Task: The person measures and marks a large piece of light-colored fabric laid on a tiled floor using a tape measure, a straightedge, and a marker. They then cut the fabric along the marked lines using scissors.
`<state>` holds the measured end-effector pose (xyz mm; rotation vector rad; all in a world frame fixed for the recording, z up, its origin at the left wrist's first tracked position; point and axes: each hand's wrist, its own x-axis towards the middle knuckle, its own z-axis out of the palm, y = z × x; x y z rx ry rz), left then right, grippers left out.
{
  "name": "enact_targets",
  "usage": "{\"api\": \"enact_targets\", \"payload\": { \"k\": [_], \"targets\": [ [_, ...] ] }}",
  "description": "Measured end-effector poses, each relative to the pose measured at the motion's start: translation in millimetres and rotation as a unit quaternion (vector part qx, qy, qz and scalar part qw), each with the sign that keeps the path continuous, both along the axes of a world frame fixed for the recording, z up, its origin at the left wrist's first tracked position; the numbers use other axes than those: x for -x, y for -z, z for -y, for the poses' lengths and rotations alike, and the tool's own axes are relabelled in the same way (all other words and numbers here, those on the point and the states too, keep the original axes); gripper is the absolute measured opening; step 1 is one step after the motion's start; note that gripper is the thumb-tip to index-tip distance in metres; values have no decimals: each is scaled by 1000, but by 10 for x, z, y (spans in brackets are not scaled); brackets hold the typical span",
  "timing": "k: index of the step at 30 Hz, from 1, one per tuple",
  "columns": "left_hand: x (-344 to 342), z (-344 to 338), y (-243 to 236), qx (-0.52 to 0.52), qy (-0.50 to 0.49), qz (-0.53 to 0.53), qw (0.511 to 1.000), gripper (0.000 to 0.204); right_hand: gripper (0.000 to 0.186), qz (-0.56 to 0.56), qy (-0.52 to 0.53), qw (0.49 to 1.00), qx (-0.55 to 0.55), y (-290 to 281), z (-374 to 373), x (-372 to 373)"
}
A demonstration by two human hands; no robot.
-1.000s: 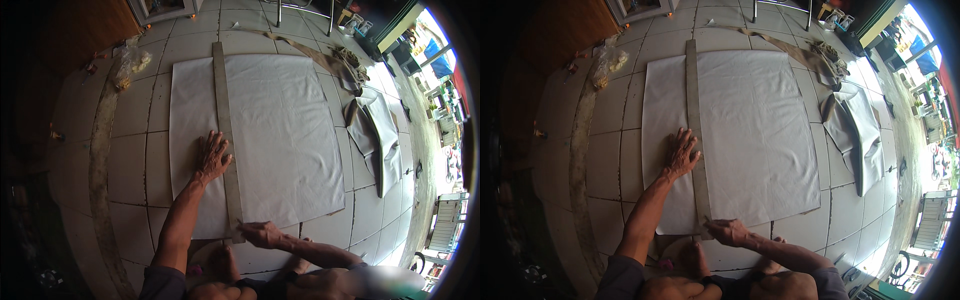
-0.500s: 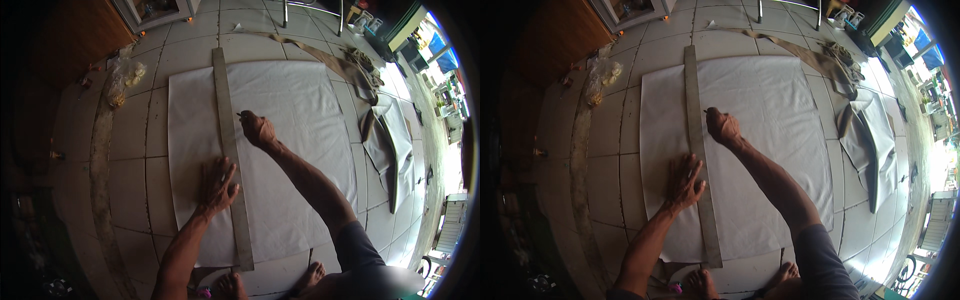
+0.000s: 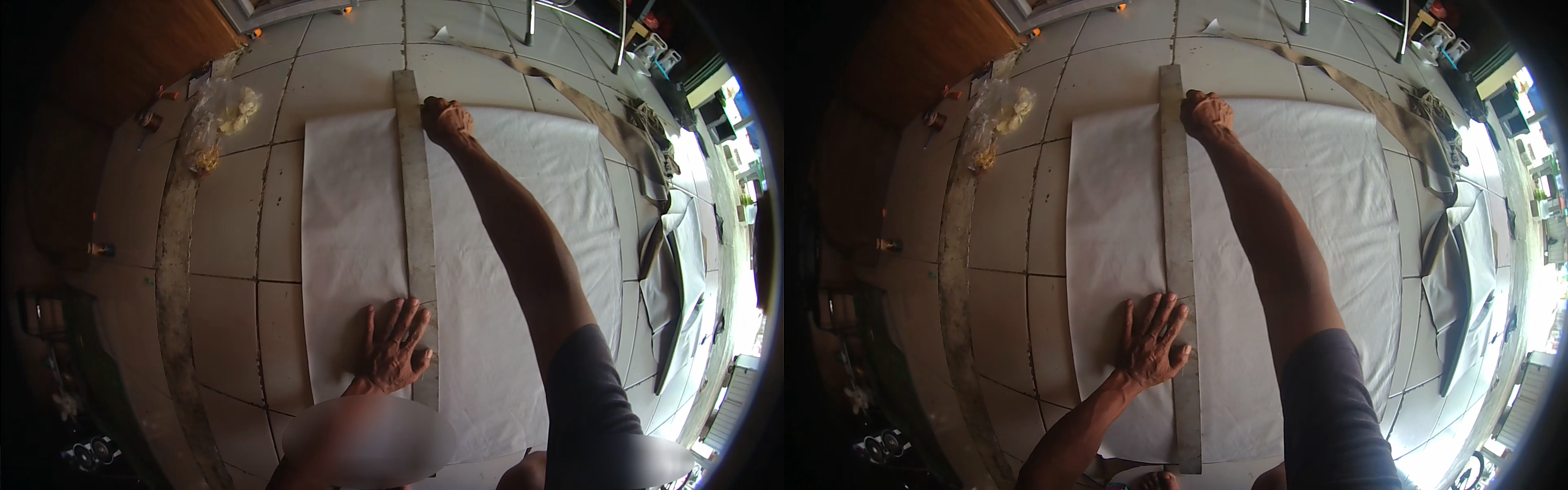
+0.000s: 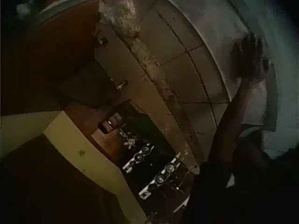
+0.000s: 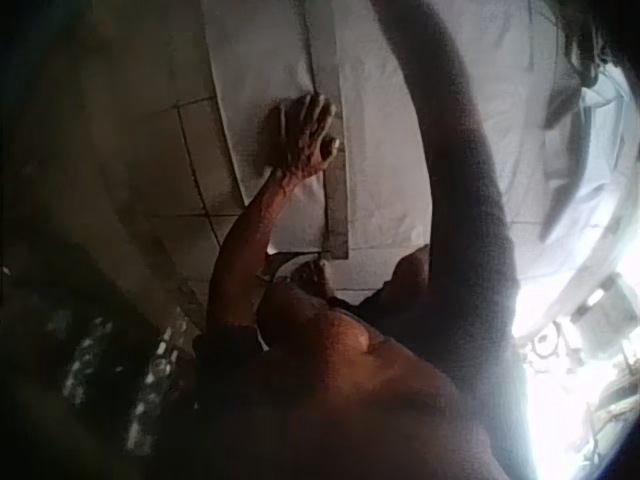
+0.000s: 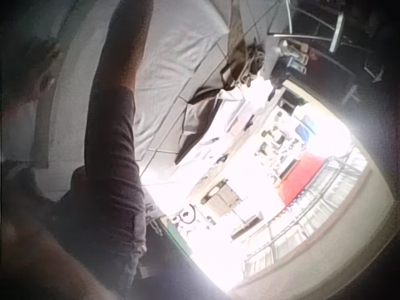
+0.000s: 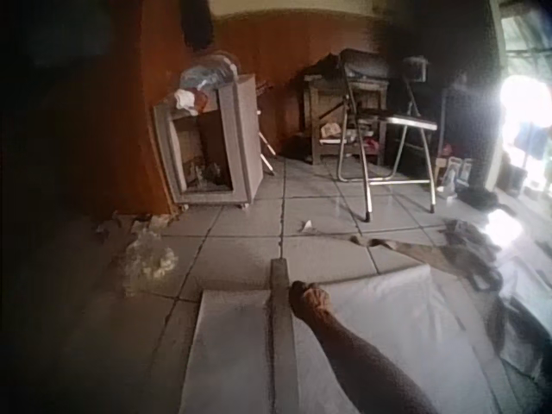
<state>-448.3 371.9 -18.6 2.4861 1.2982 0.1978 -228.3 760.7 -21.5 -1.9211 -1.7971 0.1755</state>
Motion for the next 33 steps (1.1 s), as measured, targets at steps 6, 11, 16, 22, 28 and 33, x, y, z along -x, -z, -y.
{"api": "enact_targets", "payload": {
  "k": [6, 11, 16, 22, 28, 33],
  "targets": [
    [20, 32, 27, 8, -13, 19, 1000, 73, 22, 49, -78, 995, -39, 13, 582, -26],
    [12, 3, -54, 16, -13, 10, 1000, 73, 9, 41, -133, 989, -47, -18, 2260, 102],
    [17, 30, 26, -25, -17, 30, 999, 78, 30, -63, -170, 979, 96, -303, 4314, 215],
    [-5, 98, 93, -84, -13, -44, 995, 72, 42, -65, -276, 948, 144, -640, 6089, 295],
    [-62, 122, 26, -85, -14, -98, 991, 71, 50, -59, -292, 938, 180, -571, 6362, 294],
    [-83, 123, 48, -99, -13, -120, 988, 72, 61, 9, -343, 922, 181, -574, 6797, 350]
  ]
}}
